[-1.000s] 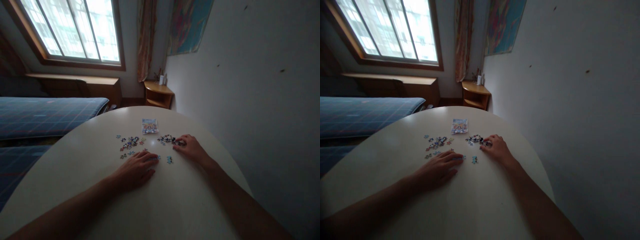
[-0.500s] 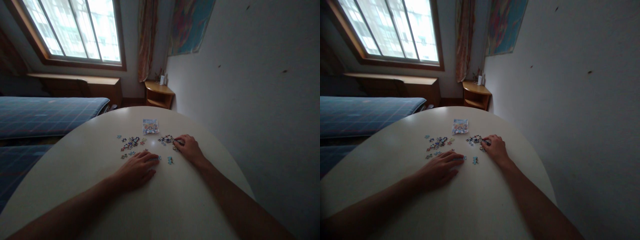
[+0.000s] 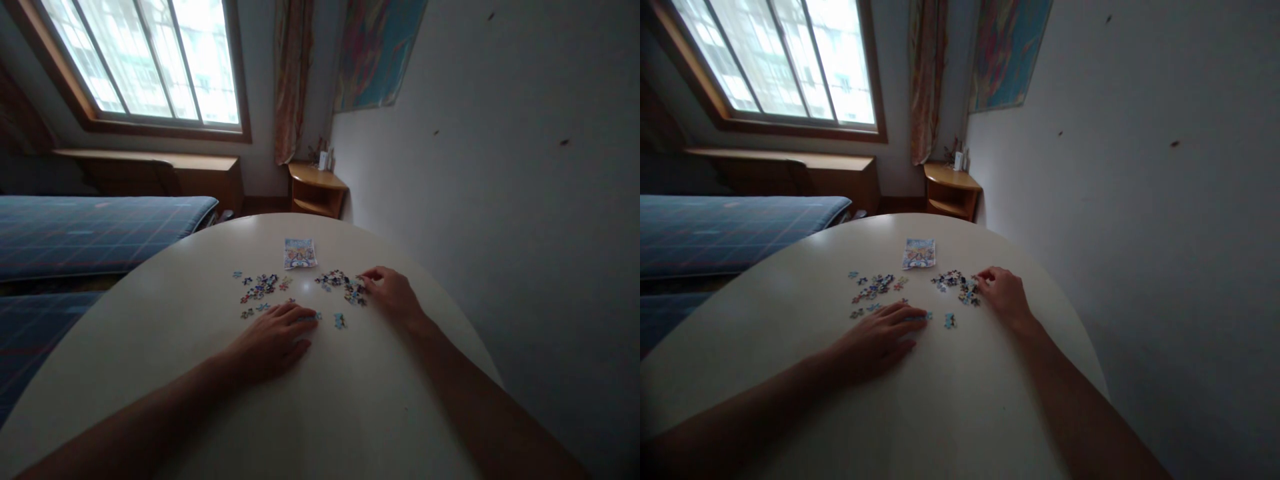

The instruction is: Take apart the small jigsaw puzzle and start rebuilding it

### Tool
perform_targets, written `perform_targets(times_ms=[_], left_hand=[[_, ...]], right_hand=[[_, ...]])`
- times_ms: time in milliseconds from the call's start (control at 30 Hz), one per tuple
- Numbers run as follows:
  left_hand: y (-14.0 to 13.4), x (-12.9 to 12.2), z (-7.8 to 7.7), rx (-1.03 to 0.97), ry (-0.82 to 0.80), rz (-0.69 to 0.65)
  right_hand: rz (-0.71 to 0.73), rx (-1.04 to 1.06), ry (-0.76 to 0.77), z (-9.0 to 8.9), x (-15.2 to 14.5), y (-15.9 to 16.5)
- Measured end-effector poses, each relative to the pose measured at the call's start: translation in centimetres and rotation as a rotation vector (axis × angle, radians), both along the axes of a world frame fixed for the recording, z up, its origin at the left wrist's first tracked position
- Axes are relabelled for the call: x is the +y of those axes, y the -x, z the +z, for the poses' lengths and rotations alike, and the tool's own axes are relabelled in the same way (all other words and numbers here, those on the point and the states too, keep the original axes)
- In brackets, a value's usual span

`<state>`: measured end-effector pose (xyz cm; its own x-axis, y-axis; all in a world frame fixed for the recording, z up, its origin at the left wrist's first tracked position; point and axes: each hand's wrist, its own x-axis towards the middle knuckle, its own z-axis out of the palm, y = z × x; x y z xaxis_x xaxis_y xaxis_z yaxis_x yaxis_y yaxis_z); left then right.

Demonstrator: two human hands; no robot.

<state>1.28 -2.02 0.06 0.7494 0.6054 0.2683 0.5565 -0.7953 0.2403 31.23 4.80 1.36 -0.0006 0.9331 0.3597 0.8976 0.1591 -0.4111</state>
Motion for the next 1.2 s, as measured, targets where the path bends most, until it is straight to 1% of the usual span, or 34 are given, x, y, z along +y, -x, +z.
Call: perform_targets(times_ms=[67, 100, 133, 200, 267, 333, 400, 433, 467, 500, 567, 633, 700, 833, 1067, 1200], left_hand=[[0.0, 0.0, -0.1, 0.000, -0.003, 0.000], [0.0, 0.0, -0.1, -0.002, -0.005, 0.001], [0.0, 0.0, -0.1, -0.003, -0.005, -0.001], [0.0, 0.0, 0.0, -0.005, -0.004, -0.004], [-0.1, 0.0, 0.1, -0.010, -0.002, -0.007], [-0.1, 0.0, 0.2, -0.011, 0.001, -0.006], [-0.1, 0.0, 0.3, -0.009, 0.005, -0.008], [-0.1, 0.0, 0.3, -0.010, 0.007, -0.007], [-0.1, 0.0, 0.3, -0.013, 0.007, -0.006], [-0.1, 0.0, 0.3, -0.016, 0.006, -0.006], [-0.1, 0.0, 0.2, -0.021, 0.000, -0.004], [0.0, 0.0, 0.1, -0.014, -0.002, -0.002], [0.0, 0.0, 0.1, -0.007, -0.002, -0.002], [0.0, 0.0, -0.1, -0.014, -0.007, -0.001], [-0.1, 0.1, -0.1, -0.017, 0.002, 0.006], [0.0, 0.1, 0.0, -0.023, 0.009, -0.006]], right_hand=[[0.002, -0.012, -0.039, 0.2, 0.0, 0.0], [0.045, -0.021, -0.063, 0.3, -0.1, 0.2], [0.119, -0.030, -0.083, 0.4, -0.3, 0.4], [0.315, -0.038, -0.112, 0.5, -0.7, 1.1], [0.486, -0.058, -0.106, 0.5, -1.3, 1.9], [0.586, -0.081, -0.056, 0.4, -1.7, 2.6], [0.626, -0.074, -0.010, 0.2, -1.7, 2.8], [0.617, -0.060, 0.002, 0.1, -1.6, 2.7], [0.574, -0.040, -0.001, 0.0, -1.4, 2.5], [0.510, -0.024, -0.008, -0.1, -1.1, 2.2], [0.322, -0.006, -0.033, -0.3, -0.4, 1.4], [0.167, 0.010, -0.011, -0.6, 0.1, 0.7], [0.093, 0.031, 0.041, -0.9, 0.4, 0.2], [0.094, 0.029, 0.099, -1.3, 0.7, 0.0], [0.091, 0.052, 0.112, -1.8, 1.2, -0.2], [0.097, 0.059, 0.120, -1.6, 0.9, -0.1]])
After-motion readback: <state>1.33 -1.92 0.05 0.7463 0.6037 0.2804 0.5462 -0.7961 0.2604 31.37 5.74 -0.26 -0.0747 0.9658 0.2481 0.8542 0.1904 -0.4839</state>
